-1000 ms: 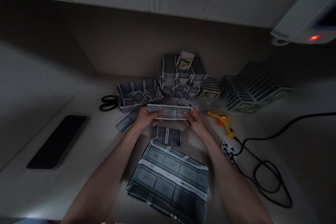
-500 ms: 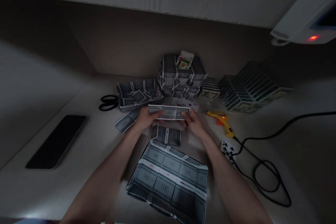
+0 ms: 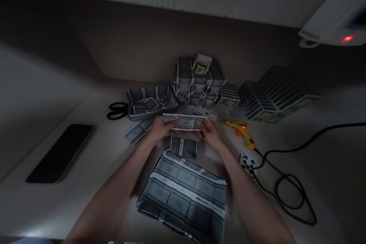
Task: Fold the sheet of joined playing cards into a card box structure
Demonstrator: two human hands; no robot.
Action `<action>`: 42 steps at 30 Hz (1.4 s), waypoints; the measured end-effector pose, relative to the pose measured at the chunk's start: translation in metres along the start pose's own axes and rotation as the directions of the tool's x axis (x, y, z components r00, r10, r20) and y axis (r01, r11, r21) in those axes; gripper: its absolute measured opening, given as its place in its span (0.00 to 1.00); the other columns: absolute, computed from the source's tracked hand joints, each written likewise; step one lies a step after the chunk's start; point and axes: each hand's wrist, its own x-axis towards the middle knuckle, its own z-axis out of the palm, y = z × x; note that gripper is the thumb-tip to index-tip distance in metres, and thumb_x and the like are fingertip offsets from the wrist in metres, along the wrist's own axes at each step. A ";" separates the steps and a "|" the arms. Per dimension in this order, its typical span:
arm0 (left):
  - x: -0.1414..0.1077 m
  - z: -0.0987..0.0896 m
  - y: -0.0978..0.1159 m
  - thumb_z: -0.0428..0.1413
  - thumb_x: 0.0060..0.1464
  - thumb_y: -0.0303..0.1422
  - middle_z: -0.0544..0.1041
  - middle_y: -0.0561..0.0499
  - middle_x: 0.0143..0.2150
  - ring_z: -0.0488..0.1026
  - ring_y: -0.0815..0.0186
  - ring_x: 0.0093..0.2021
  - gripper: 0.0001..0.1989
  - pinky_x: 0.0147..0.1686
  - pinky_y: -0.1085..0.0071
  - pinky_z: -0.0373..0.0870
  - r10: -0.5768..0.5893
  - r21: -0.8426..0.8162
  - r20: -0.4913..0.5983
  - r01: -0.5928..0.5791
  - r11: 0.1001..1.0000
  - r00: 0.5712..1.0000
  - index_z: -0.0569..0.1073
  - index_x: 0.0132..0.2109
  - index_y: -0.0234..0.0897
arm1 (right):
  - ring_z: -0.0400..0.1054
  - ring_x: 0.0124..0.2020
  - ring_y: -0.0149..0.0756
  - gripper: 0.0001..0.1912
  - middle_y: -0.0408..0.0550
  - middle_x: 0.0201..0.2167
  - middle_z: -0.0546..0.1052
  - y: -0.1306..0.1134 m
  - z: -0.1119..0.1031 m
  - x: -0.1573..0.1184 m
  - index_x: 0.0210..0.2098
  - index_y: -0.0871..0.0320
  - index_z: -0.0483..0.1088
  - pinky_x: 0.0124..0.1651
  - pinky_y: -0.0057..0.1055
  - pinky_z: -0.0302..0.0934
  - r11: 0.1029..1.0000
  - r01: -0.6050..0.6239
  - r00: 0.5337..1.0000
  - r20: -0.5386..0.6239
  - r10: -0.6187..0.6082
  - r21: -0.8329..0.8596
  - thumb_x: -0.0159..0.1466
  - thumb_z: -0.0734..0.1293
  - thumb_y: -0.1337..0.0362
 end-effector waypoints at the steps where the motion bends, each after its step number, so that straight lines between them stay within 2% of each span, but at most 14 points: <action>1: 0.000 0.000 -0.001 0.63 0.34 0.38 0.76 0.52 0.27 0.71 0.68 0.22 0.14 0.21 0.69 0.73 0.003 0.002 0.007 -0.003 1.000 1.000 0.73 0.28 0.31 | 0.50 0.17 0.26 0.13 0.37 0.18 0.59 0.000 0.000 0.000 0.29 0.53 0.58 0.19 0.26 0.45 1.000 0.003 1.000 0.001 -0.003 -0.005 0.57 0.60 0.50; 12: 0.000 0.001 -0.001 0.62 0.36 0.36 0.76 0.52 0.29 0.71 0.68 0.23 0.14 0.22 0.71 0.73 0.006 0.044 0.022 -0.007 0.999 1.000 0.73 0.31 0.32 | 0.50 0.15 0.25 0.14 0.36 0.16 0.59 0.001 -0.001 0.000 0.28 0.54 0.59 0.17 0.25 0.45 1.000 0.023 0.999 -0.022 -0.023 0.010 0.56 0.61 0.50; 15: -0.001 -0.001 -0.002 0.61 0.38 0.38 0.75 0.54 0.23 0.68 0.72 0.17 0.14 0.16 0.76 0.68 0.031 0.125 0.025 -0.034 0.992 0.999 0.73 0.30 0.32 | 0.50 0.13 0.25 0.14 0.34 0.14 0.59 0.003 -0.002 0.000 0.29 0.54 0.60 0.15 0.23 0.45 0.999 0.012 0.999 -0.045 -0.011 0.040 0.56 0.61 0.49; 17: -0.002 -0.002 -0.004 0.60 0.40 0.39 0.73 0.55 0.20 0.63 0.74 0.12 0.14 0.12 0.77 0.62 0.040 0.181 0.068 -0.051 0.982 0.997 0.73 0.31 0.32 | 0.52 0.13 0.25 0.15 0.35 0.14 0.61 0.004 -0.004 0.001 0.29 0.55 0.60 0.15 0.22 0.46 0.996 -0.007 0.998 -0.065 0.013 0.091 0.56 0.61 0.49; 19: -0.002 -0.002 -0.005 0.58 0.42 0.40 0.75 0.54 0.23 0.63 0.73 0.12 0.15 0.12 0.75 0.62 0.067 0.208 0.124 -0.092 0.974 0.990 0.74 0.33 0.32 | 0.56 0.14 0.24 0.18 0.37 0.18 0.66 0.004 -0.006 0.001 0.29 0.55 0.61 0.16 0.22 0.50 0.982 -0.042 0.995 -0.083 0.057 0.182 0.55 0.61 0.47; 21: -0.002 -0.002 -0.005 0.58 0.44 0.39 0.77 0.50 0.30 0.71 0.69 0.20 0.15 0.20 0.72 0.69 0.146 0.228 0.145 -0.177 0.957 0.979 0.74 0.37 0.33 | 0.60 0.15 0.26 0.21 0.41 0.23 0.71 0.004 -0.009 0.002 0.33 0.55 0.62 0.16 0.23 0.53 0.952 -0.076 0.993 -0.062 0.099 0.295 0.54 0.60 0.44; 23: 0.000 -0.002 -0.003 0.57 0.45 0.36 0.77 0.48 0.38 0.74 0.63 0.34 0.13 0.34 0.68 0.71 0.255 0.260 0.175 -0.294 0.920 0.951 0.75 0.39 0.34 | 0.64 0.18 0.29 0.26 0.43 0.25 0.73 0.003 -0.012 0.001 0.42 0.54 0.62 0.17 0.25 0.57 0.914 -0.107 0.993 0.004 0.115 0.390 0.53 0.59 0.42; 25: 0.001 -0.002 -0.001 0.57 0.45 0.33 0.75 0.46 0.43 0.71 0.61 0.44 0.12 0.45 0.66 0.67 0.344 0.296 0.227 -0.401 0.867 0.911 0.76 0.39 0.36 | 0.67 0.20 0.33 0.31 0.42 0.22 0.73 0.002 -0.014 0.000 0.51 0.54 0.57 0.19 0.27 0.60 0.890 -0.136 0.991 0.060 0.122 0.435 0.53 0.59 0.43; 27: 0.001 -0.003 0.000 0.57 0.45 0.31 0.74 0.46 0.46 0.70 0.61 0.47 0.12 0.49 0.64 0.63 0.397 0.332 0.253 -0.465 0.821 0.882 0.75 0.41 0.37 | 0.67 0.20 0.34 0.34 0.40 0.18 0.72 0.001 -0.015 0.000 0.55 0.54 0.53 0.20 0.27 0.60 0.896 -0.161 0.987 0.058 0.151 0.415 0.53 0.63 0.48; 30: 0.002 -0.005 -0.001 0.57 0.46 0.31 0.71 0.45 0.50 0.67 0.61 0.51 0.20 0.52 0.62 0.60 0.428 0.388 0.206 -0.475 0.790 0.880 0.70 0.49 0.37 | 0.64 0.17 0.29 0.34 0.37 0.18 0.71 0.000 -0.015 0.000 0.55 0.52 0.54 0.18 0.24 0.58 0.914 -0.172 0.983 0.003 0.183 0.368 0.50 0.68 0.60; 34: 0.001 -0.005 -0.002 0.58 0.45 0.34 0.65 0.43 0.55 0.62 0.60 0.55 0.33 0.55 0.62 0.56 0.450 0.389 0.173 -0.481 0.786 0.876 0.58 0.58 0.37 | 0.63 0.17 0.24 0.31 0.38 0.30 0.73 -0.001 -0.012 0.001 0.50 0.50 0.59 0.19 0.23 0.59 0.875 -0.138 0.985 -0.029 0.171 0.464 0.47 0.69 0.66; 36: 0.000 -0.006 0.000 0.59 0.44 0.34 0.59 0.43 0.59 0.59 0.58 0.57 0.39 0.56 0.62 0.55 0.439 0.357 0.193 -0.480 0.802 0.877 0.51 0.61 0.37 | 0.62 0.16 0.23 0.30 0.38 0.32 0.72 -0.001 -0.011 0.002 0.49 0.50 0.60 0.19 0.23 0.59 0.865 -0.110 0.985 -0.064 0.161 0.489 0.46 0.69 0.66; 39: -0.003 -0.009 0.003 0.60 0.42 0.35 0.49 0.44 0.64 0.53 0.56 0.60 0.47 0.56 0.60 0.53 0.382 0.261 0.256 -0.444 0.857 0.888 0.41 0.63 0.40 | 0.60 0.14 0.23 0.29 0.37 0.29 0.72 0.001 -0.008 0.005 0.47 0.51 0.60 0.18 0.24 0.58 0.892 -0.074 0.981 -0.127 0.145 0.445 0.47 0.69 0.63; 42: -0.002 -0.010 0.003 0.59 0.43 0.36 0.49 0.46 0.64 0.53 0.55 0.60 0.45 0.56 0.58 0.53 0.330 0.214 0.265 -0.389 0.896 0.906 0.41 0.63 0.42 | 0.59 0.13 0.25 0.25 0.36 0.22 0.70 0.002 -0.004 0.005 0.43 0.54 0.62 0.17 0.24 0.57 0.936 -0.067 0.979 -0.158 0.128 0.346 0.47 0.70 0.60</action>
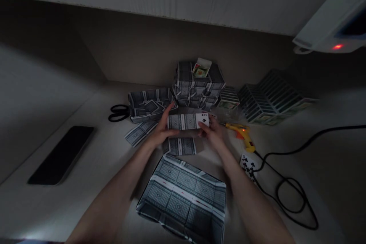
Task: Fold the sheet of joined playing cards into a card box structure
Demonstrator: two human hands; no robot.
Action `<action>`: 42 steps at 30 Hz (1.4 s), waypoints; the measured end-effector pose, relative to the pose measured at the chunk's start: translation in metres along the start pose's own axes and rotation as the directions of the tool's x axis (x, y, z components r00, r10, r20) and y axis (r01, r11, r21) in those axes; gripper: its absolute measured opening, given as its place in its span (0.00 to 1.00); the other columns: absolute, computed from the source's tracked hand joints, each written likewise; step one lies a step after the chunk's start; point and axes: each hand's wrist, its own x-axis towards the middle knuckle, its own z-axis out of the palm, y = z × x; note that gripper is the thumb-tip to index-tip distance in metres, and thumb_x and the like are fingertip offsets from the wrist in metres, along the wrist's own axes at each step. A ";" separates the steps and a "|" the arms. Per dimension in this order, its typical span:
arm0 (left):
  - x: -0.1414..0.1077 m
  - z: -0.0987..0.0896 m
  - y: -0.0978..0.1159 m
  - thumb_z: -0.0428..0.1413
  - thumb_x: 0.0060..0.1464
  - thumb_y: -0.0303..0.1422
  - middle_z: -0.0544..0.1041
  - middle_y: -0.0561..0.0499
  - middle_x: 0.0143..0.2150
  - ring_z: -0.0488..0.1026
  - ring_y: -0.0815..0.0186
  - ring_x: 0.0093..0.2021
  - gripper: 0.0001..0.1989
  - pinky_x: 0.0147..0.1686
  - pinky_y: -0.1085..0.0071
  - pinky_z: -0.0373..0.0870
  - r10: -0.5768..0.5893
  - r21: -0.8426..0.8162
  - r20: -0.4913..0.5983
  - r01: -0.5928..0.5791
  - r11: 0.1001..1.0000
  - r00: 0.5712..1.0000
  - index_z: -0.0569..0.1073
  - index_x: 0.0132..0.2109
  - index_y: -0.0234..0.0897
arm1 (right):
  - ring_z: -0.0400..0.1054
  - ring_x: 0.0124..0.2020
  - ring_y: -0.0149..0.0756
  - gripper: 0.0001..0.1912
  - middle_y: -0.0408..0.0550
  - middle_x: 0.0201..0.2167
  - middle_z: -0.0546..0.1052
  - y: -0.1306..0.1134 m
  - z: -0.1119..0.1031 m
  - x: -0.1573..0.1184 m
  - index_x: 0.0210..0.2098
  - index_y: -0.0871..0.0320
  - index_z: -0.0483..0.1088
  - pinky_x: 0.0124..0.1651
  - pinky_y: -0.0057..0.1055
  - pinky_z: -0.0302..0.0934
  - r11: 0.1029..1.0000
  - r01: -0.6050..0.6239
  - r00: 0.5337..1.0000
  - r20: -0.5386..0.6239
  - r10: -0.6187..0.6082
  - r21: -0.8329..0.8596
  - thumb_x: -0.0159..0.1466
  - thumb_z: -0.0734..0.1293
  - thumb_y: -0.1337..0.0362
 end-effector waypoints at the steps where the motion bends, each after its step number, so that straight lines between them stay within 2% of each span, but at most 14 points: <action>1: 0.001 0.001 -0.001 0.58 0.44 0.36 0.50 0.46 0.63 0.53 0.55 0.60 0.42 0.57 0.58 0.53 -0.010 0.017 -0.028 0.011 1.000 1.000 0.44 0.62 0.42 | 0.59 0.12 0.25 0.22 0.36 0.19 0.70 0.001 0.001 0.000 0.40 0.55 0.63 0.17 0.24 0.56 0.999 0.009 1.000 -0.001 -0.009 -0.040 0.47 0.69 0.58; 5: 0.005 0.006 -0.004 0.58 0.44 0.34 0.57 0.46 0.60 0.55 0.58 0.59 0.36 0.57 0.60 0.51 -0.003 0.154 -0.161 0.029 0.988 0.987 0.53 0.59 0.39 | 0.59 0.12 0.27 0.15 0.37 0.12 0.67 0.004 0.005 -0.004 0.27 0.58 0.65 0.17 0.25 0.54 0.981 0.046 0.998 -0.032 -0.053 -0.189 0.49 0.67 0.54; 10: 0.005 0.013 -0.003 0.58 0.43 0.30 0.60 0.47 0.58 0.56 0.60 0.58 0.33 0.58 0.61 0.50 0.036 0.285 -0.218 0.028 0.958 0.975 0.56 0.57 0.38 | 0.60 0.13 0.29 0.15 0.37 0.11 0.68 0.005 0.009 -0.007 0.24 0.58 0.66 0.19 0.26 0.54 0.954 0.060 0.993 -0.078 -0.086 -0.292 0.50 0.67 0.52; 13: 0.005 0.014 -0.004 0.58 0.44 0.29 0.59 0.46 0.58 0.55 0.61 0.59 0.34 0.58 0.61 0.49 0.052 0.304 -0.236 0.023 0.952 0.970 0.55 0.58 0.38 | 0.61 0.13 0.30 0.15 0.38 0.11 0.68 0.004 0.007 -0.006 0.23 0.59 0.66 0.19 0.26 0.55 0.965 0.041 0.997 -0.052 -0.057 -0.259 0.50 0.66 0.52; 16: 0.006 0.013 -0.006 0.58 0.44 0.31 0.58 0.46 0.59 0.54 0.61 0.59 0.35 0.58 0.62 0.49 0.058 0.267 -0.235 0.007 0.964 0.970 0.53 0.59 0.38 | 0.61 0.14 0.29 0.15 0.38 0.12 0.69 0.003 0.003 -0.005 0.25 0.59 0.68 0.20 0.26 0.55 0.981 0.014 1.000 -0.008 -0.016 -0.194 0.50 0.67 0.52; 20: 0.006 0.009 -0.006 0.59 0.43 0.36 0.51 0.45 0.63 0.48 0.60 0.62 0.41 0.60 0.62 0.45 0.082 0.185 -0.193 -0.046 0.982 0.978 0.48 0.61 0.39 | 0.58 0.15 0.26 0.13 0.36 0.12 0.68 0.003 0.000 -0.003 0.24 0.59 0.68 0.20 0.24 0.52 0.988 0.012 0.999 -0.032 -0.017 -0.152 0.47 0.70 0.56; 23: 0.004 0.007 -0.003 0.59 0.43 0.38 0.49 0.46 0.64 0.47 0.58 0.62 0.44 0.59 0.61 0.48 0.061 0.115 -0.151 -0.044 0.992 0.987 0.45 0.62 0.41 | 0.56 0.15 0.25 0.12 0.37 0.14 0.68 0.005 -0.002 -0.001 0.24 0.59 0.68 0.20 0.24 0.50 0.996 -0.011 1.000 -0.019 0.010 -0.091 0.47 0.70 0.57; 26: 0.003 0.009 0.000 0.60 0.42 0.40 0.53 0.46 0.63 0.51 0.57 0.61 0.45 0.57 0.61 0.52 0.024 0.053 -0.163 -0.016 0.998 0.986 0.44 0.63 0.42 | 0.55 0.15 0.24 0.13 0.37 0.16 0.68 0.006 -0.005 0.001 0.25 0.58 0.68 0.20 0.24 0.49 0.999 -0.031 0.999 -0.022 0.030 -0.042 0.47 0.70 0.56; 30: 0.003 0.015 0.001 0.59 0.42 0.41 0.59 0.45 0.60 0.62 0.58 0.55 0.47 0.51 0.61 0.62 -0.059 -0.096 -0.244 0.037 0.995 0.968 0.41 0.63 0.43 | 0.55 0.15 0.23 0.13 0.36 0.16 0.67 0.005 -0.005 0.001 0.26 0.58 0.67 0.20 0.23 0.49 1.000 -0.014 1.000 -0.027 0.013 -0.022 0.48 0.69 0.56; 32: 0.003 0.016 0.000 0.59 0.42 0.41 0.66 0.45 0.55 0.67 0.58 0.50 0.42 0.47 0.61 0.65 -0.133 -0.138 -0.240 0.102 0.985 0.962 0.50 0.61 0.41 | 0.56 0.15 0.24 0.13 0.36 0.15 0.67 0.005 -0.003 0.000 0.25 0.58 0.67 0.20 0.23 0.50 0.998 -0.001 1.000 -0.029 -0.001 -0.065 0.48 0.69 0.56; 35: 0.004 0.016 -0.002 0.60 0.40 0.41 0.75 0.44 0.44 0.72 0.58 0.42 0.27 0.44 0.61 0.68 -0.257 -0.135 -0.207 0.232 0.963 0.944 0.70 0.46 0.31 | 0.57 0.15 0.25 0.14 0.36 0.15 0.67 0.004 0.002 -0.003 0.26 0.58 0.66 0.20 0.23 0.52 0.991 0.014 1.000 -0.009 -0.015 -0.133 0.48 0.69 0.55; 37: 0.005 0.017 -0.003 0.62 0.37 0.40 0.76 0.44 0.40 0.73 0.58 0.40 0.23 0.42 0.61 0.69 -0.288 -0.123 -0.232 0.266 0.956 0.929 0.73 0.40 0.30 | 0.58 0.14 0.26 0.14 0.36 0.15 0.68 0.004 0.005 -0.004 0.27 0.57 0.65 0.19 0.24 0.53 0.989 0.020 1.000 -0.001 -0.020 -0.144 0.48 0.69 0.54; 39: 0.005 0.017 -0.003 0.63 0.34 0.39 0.76 0.45 0.40 0.72 0.58 0.40 0.24 0.42 0.60 0.69 -0.269 -0.090 -0.260 0.255 0.963 0.927 0.72 0.40 0.31 | 0.58 0.14 0.27 0.15 0.36 0.14 0.67 0.005 0.007 -0.005 0.26 0.57 0.64 0.19 0.25 0.54 0.987 0.035 0.999 -0.003 -0.036 -0.159 0.47 0.69 0.53; 42: 0.006 0.017 -0.003 0.63 0.34 0.38 0.77 0.46 0.38 0.72 0.59 0.40 0.22 0.42 0.60 0.69 -0.257 -0.059 -0.240 0.250 0.967 0.936 0.73 0.39 0.32 | 0.59 0.14 0.28 0.16 0.36 0.12 0.67 0.004 0.008 -0.005 0.26 0.56 0.65 0.19 0.25 0.54 0.985 0.032 0.999 -0.003 -0.032 -0.169 0.48 0.68 0.51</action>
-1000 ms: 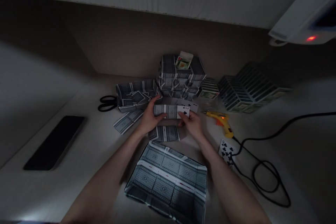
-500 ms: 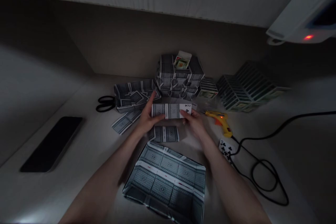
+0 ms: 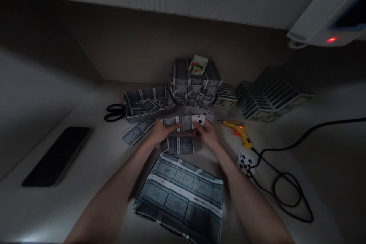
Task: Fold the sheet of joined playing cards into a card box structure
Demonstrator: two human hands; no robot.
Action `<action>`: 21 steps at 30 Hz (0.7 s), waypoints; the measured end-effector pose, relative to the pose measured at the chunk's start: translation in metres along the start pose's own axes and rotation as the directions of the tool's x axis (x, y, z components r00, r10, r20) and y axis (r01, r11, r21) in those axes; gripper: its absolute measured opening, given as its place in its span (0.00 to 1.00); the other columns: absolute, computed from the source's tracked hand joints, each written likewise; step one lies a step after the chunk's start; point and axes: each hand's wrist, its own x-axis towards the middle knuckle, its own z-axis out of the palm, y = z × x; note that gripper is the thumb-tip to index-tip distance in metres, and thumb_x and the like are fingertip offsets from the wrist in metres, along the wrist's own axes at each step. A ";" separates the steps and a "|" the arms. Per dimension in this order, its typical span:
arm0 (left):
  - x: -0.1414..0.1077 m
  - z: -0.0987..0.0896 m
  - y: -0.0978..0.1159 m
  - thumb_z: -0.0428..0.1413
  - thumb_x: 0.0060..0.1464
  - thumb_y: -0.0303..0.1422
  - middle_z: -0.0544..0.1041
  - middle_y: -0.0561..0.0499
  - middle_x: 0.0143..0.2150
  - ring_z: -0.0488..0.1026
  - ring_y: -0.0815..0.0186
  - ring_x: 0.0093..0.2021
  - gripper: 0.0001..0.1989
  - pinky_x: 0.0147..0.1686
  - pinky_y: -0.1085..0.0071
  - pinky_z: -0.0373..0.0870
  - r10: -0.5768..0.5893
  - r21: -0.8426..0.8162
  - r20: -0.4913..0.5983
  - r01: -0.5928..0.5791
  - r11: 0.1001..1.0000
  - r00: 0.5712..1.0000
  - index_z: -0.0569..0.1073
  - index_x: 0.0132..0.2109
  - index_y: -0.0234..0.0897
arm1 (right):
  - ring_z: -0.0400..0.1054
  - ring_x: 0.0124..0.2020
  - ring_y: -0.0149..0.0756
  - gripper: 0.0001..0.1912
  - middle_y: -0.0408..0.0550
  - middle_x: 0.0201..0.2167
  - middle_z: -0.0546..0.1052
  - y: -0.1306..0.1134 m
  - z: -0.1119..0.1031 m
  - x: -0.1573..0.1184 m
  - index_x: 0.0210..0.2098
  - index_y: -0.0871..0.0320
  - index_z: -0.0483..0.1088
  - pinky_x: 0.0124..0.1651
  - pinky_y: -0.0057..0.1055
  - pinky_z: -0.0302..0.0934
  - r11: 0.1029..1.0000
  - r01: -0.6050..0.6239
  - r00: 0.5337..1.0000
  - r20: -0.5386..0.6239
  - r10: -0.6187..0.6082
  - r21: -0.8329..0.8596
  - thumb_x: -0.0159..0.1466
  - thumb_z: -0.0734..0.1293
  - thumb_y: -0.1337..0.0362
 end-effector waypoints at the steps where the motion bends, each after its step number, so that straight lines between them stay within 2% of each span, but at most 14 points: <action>1: 0.000 0.000 0.000 0.63 0.35 0.38 0.77 0.46 0.37 0.73 0.59 0.39 0.21 0.42 0.61 0.69 -0.008 -0.006 0.008 0.008 1.000 1.000 0.73 0.38 0.32 | 0.59 0.13 0.28 0.17 0.37 0.11 0.67 0.000 -0.001 0.000 0.25 0.57 0.65 0.19 0.26 0.55 0.999 -0.022 1.000 0.013 0.022 0.024 0.49 0.67 0.49; 5: 0.002 -0.002 -0.002 0.63 0.35 0.39 0.77 0.46 0.34 0.73 0.61 0.34 0.19 0.38 0.62 0.71 -0.049 -0.072 0.023 0.050 0.996 0.999 0.73 0.35 0.30 | 0.64 0.17 0.32 0.23 0.43 0.15 0.71 -0.002 -0.006 0.002 0.28 0.59 0.67 0.21 0.29 0.60 0.939 -0.189 0.977 0.156 0.149 0.286 0.53 0.60 0.43; 8: 0.002 -0.003 -0.001 0.63 0.34 0.39 0.77 0.47 0.31 0.73 0.62 0.31 0.18 0.34 0.63 0.73 -0.065 -0.124 0.043 0.070 0.990 0.997 0.73 0.33 0.30 | 0.68 0.22 0.31 0.18 0.44 0.23 0.74 -0.004 -0.011 0.004 0.34 0.58 0.68 0.24 0.27 0.63 0.831 -0.331 0.937 0.257 0.235 0.448 0.55 0.61 0.49; 12: 0.001 -0.003 0.004 0.63 0.35 0.39 0.77 0.49 0.29 0.73 0.63 0.28 0.16 0.31 0.64 0.73 -0.084 -0.161 0.057 0.092 0.983 0.995 0.72 0.30 0.31 | 0.69 0.26 0.31 0.10 0.45 0.25 0.75 -0.007 -0.018 0.004 0.34 0.58 0.68 0.31 0.29 0.66 0.717 -0.464 0.880 0.365 0.304 0.520 0.57 0.61 0.59; 15: 0.000 -0.002 0.007 0.62 0.35 0.38 0.77 0.49 0.31 0.73 0.63 0.29 0.16 0.30 0.65 0.73 -0.094 -0.159 0.036 0.098 0.982 0.995 0.72 0.30 0.31 | 0.70 0.30 0.33 0.09 0.47 0.26 0.76 -0.008 -0.019 0.000 0.33 0.60 0.69 0.35 0.31 0.67 0.698 -0.472 0.875 0.386 0.293 0.539 0.57 0.60 0.63; 21: 0.003 -0.001 0.002 0.62 0.36 0.38 0.77 0.49 0.30 0.73 0.62 0.32 0.14 0.36 0.64 0.71 -0.051 -0.050 0.030 0.052 0.997 0.998 0.73 0.30 0.31 | 0.72 0.32 0.35 0.05 0.46 0.28 0.77 -0.007 -0.004 -0.009 0.31 0.57 0.69 0.38 0.34 0.69 0.765 -0.428 0.895 0.343 0.286 0.481 0.54 0.64 0.66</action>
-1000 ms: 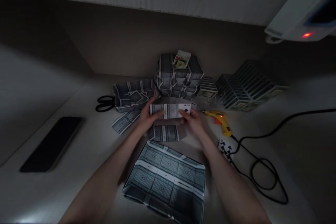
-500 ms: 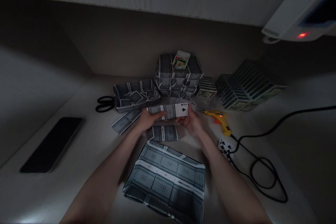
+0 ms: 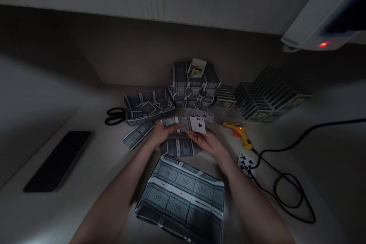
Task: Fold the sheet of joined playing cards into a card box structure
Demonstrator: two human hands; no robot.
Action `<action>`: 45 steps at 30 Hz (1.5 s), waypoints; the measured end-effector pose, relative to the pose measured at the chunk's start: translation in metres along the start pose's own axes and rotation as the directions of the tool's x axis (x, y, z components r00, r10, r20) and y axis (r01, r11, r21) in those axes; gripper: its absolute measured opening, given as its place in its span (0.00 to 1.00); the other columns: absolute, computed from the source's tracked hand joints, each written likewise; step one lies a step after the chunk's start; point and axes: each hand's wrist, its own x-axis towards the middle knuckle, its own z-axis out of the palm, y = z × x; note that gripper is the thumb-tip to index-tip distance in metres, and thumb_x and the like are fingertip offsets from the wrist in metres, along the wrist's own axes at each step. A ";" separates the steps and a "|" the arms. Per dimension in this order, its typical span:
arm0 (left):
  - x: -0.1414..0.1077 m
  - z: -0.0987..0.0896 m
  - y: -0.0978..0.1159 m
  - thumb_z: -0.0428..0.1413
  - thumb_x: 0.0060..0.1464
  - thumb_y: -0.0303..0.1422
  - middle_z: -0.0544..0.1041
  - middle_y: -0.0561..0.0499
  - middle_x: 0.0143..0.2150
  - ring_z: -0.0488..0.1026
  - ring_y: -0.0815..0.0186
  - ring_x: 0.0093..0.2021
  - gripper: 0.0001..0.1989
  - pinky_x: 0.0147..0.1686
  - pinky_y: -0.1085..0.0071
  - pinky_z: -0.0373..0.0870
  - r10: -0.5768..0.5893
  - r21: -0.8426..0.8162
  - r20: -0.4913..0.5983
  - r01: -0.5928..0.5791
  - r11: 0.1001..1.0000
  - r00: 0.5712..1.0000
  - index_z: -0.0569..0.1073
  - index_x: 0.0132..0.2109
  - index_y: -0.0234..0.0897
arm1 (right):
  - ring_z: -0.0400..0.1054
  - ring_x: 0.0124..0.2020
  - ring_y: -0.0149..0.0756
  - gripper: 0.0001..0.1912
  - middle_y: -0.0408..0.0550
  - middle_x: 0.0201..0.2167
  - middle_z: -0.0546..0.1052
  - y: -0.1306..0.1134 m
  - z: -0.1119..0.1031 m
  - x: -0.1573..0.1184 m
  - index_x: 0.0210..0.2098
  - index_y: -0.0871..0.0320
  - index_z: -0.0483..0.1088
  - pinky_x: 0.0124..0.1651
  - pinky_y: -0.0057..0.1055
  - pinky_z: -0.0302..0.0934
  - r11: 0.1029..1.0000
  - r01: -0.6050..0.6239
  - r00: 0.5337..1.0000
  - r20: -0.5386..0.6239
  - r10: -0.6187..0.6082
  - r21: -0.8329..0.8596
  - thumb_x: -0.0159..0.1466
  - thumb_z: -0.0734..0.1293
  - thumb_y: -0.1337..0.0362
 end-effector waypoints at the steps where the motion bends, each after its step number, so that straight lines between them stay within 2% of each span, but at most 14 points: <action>1: 0.001 0.000 -0.001 0.62 0.36 0.38 0.77 0.49 0.30 0.73 0.62 0.33 0.14 0.36 0.64 0.71 0.009 0.017 -0.002 -0.009 1.000 1.000 0.73 0.29 0.31 | 0.72 0.33 0.35 0.05 0.46 0.29 0.78 0.001 0.002 0.000 0.31 0.57 0.69 0.39 0.34 0.69 1.000 0.007 1.000 0.011 -0.007 -0.004 0.54 0.65 0.66; 7: -0.001 0.002 0.001 0.62 0.36 0.37 0.77 0.49 0.36 0.73 0.64 0.35 0.18 0.40 0.65 0.69 0.062 0.057 -0.017 -0.061 0.997 0.998 0.72 0.36 0.33 | 0.73 0.33 0.36 0.12 0.45 0.32 0.78 0.005 0.002 0.001 0.34 0.56 0.70 0.38 0.32 0.69 0.995 0.066 0.993 0.103 -0.058 -0.076 0.51 0.69 0.59; 11: -0.002 0.003 0.002 0.61 0.38 0.37 0.77 0.49 0.34 0.72 0.64 0.35 0.16 0.40 0.65 0.69 0.061 0.070 -0.015 -0.060 0.996 0.998 0.72 0.35 0.33 | 0.73 0.34 0.36 0.14 0.44 0.32 0.77 0.005 0.002 0.000 0.34 0.55 0.70 0.39 0.33 0.69 0.995 0.083 0.994 0.076 -0.079 -0.054 0.50 0.69 0.55; 16: 0.000 0.003 -0.001 0.61 0.38 0.36 0.76 0.49 0.38 0.72 0.64 0.37 0.17 0.42 0.66 0.67 0.096 0.088 -0.024 -0.093 0.992 0.995 0.72 0.37 0.33 | 0.73 0.34 0.37 0.12 0.44 0.30 0.77 0.002 0.006 -0.001 0.32 0.57 0.71 0.39 0.32 0.68 0.996 0.069 0.994 0.092 -0.063 -0.064 0.48 0.71 0.60; 22: -0.001 0.004 -0.003 0.61 0.38 0.36 0.76 0.49 0.36 0.72 0.65 0.35 0.15 0.39 0.67 0.68 0.064 0.088 -0.001 -0.064 0.994 0.998 0.72 0.36 0.33 | 0.72 0.25 0.31 0.10 0.43 0.26 0.77 0.003 0.007 0.005 0.28 0.60 0.72 0.31 0.29 0.69 0.992 0.109 0.994 -0.013 -0.110 -0.061 0.46 0.72 0.65; 26: -0.001 0.003 -0.002 0.61 0.39 0.35 0.76 0.49 0.35 0.71 0.66 0.34 0.15 0.38 0.68 0.68 0.062 0.067 0.000 -0.062 0.996 0.998 0.72 0.35 0.32 | 0.71 0.22 0.32 0.09 0.43 0.22 0.76 0.001 0.005 0.006 0.27 0.60 0.72 0.25 0.26 0.68 0.995 0.071 0.997 -0.012 -0.072 -0.064 0.47 0.72 0.63; 30: -0.001 0.003 -0.002 0.61 0.38 0.36 0.76 0.48 0.36 0.72 0.66 0.34 0.16 0.38 0.68 0.68 0.046 0.073 -0.004 -0.046 0.996 0.999 0.72 0.35 0.31 | 0.71 0.22 0.31 0.09 0.43 0.21 0.76 -0.001 0.005 0.004 0.26 0.61 0.72 0.28 0.26 0.69 0.997 0.048 0.999 0.016 -0.047 -0.065 0.47 0.72 0.63; 33: -0.002 0.004 -0.001 0.61 0.37 0.36 0.76 0.48 0.37 0.72 0.65 0.35 0.16 0.39 0.67 0.67 0.041 0.081 -0.014 -0.040 0.996 0.999 0.72 0.35 0.31 | 0.71 0.23 0.30 0.10 0.44 0.23 0.76 0.000 0.007 0.003 0.25 0.61 0.71 0.30 0.27 0.69 0.994 0.071 0.997 -0.005 -0.072 -0.085 0.46 0.73 0.63; 39: -0.002 0.003 -0.002 0.61 0.38 0.35 0.76 0.48 0.37 0.72 0.65 0.36 0.17 0.40 0.67 0.67 0.040 0.077 0.006 -0.041 0.996 0.999 0.72 0.37 0.32 | 0.69 0.17 0.30 0.14 0.42 0.18 0.74 0.005 0.010 0.006 0.25 0.59 0.69 0.16 0.23 0.63 0.965 0.134 0.981 -0.105 -0.161 -0.224 0.45 0.72 0.57; 45: -0.002 0.003 -0.005 0.60 0.39 0.36 0.76 0.49 0.35 0.72 0.66 0.33 0.16 0.37 0.68 0.68 0.031 0.017 0.052 -0.032 0.999 0.998 0.71 0.36 0.31 | 0.61 0.10 0.26 0.16 0.35 0.11 0.66 0.012 0.010 0.011 0.24 0.57 0.61 0.10 0.20 0.51 0.854 0.206 0.944 -0.132 -0.302 -0.477 0.50 0.66 0.51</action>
